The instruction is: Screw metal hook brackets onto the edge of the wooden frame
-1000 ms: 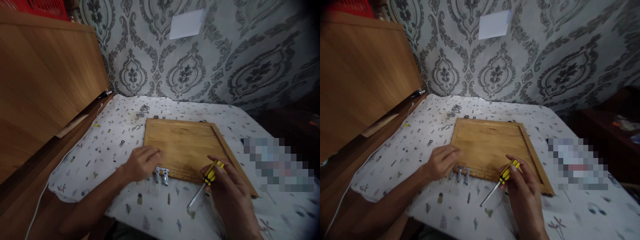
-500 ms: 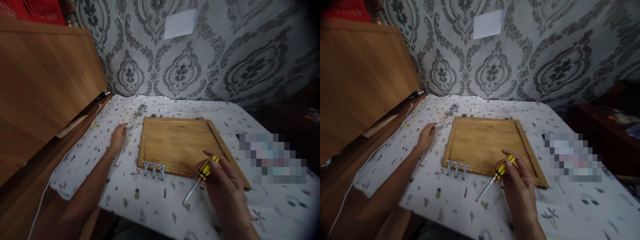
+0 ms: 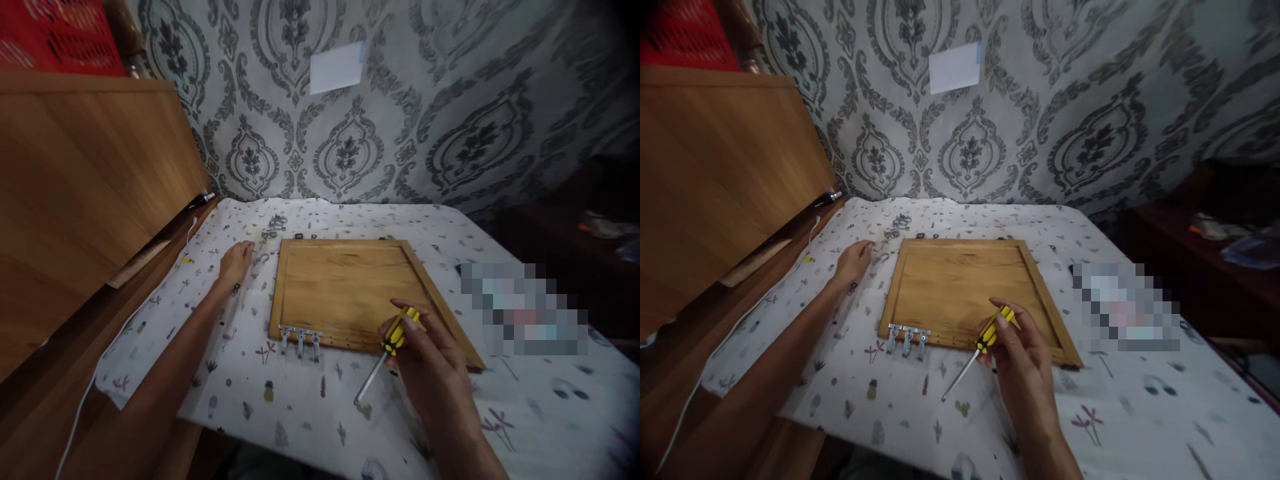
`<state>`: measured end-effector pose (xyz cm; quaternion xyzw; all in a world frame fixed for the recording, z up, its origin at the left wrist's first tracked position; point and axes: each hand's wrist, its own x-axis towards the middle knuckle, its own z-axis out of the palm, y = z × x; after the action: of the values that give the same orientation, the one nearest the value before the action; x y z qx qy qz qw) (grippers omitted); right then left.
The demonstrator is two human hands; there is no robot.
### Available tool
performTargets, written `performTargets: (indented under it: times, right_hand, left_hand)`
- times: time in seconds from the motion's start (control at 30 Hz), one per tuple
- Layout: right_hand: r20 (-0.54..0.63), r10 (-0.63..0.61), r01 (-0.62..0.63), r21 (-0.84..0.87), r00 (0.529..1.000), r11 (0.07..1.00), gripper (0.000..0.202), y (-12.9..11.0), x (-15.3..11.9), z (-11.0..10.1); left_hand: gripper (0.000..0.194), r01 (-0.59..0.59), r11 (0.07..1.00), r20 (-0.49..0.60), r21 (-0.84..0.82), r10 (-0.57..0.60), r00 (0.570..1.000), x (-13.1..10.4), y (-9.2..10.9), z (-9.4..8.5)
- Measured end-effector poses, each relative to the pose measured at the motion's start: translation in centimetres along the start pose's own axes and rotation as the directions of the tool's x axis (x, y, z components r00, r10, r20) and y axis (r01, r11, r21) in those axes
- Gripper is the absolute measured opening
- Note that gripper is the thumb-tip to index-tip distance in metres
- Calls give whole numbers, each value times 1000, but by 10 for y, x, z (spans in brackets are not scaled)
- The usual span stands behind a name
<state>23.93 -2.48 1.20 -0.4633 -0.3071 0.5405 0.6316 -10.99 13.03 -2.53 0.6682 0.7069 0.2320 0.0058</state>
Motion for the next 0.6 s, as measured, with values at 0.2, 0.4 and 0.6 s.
performTargets:
  times: [0.2, 0.4, 0.6]
  right_hand:
    - [4, -18, 18, -15, 1000, 1000, 58, 0, 0, -1]
    - [8, -14, 14, -8, 1000, 1000, 58, 0, 0, -1]
    - [6, -16, 16, 10, 1000, 1000, 57, 2, 0, -2]
  left_hand:
    - [45, -61, 998, 54, 19, 60, 997, 34, 5, 4]
    - [31, -99, 994, 134, 46, 92, 987, 49, 8, 10]
    - [36, -123, 990, 173, 68, 110, 979, 57, 4, 9]
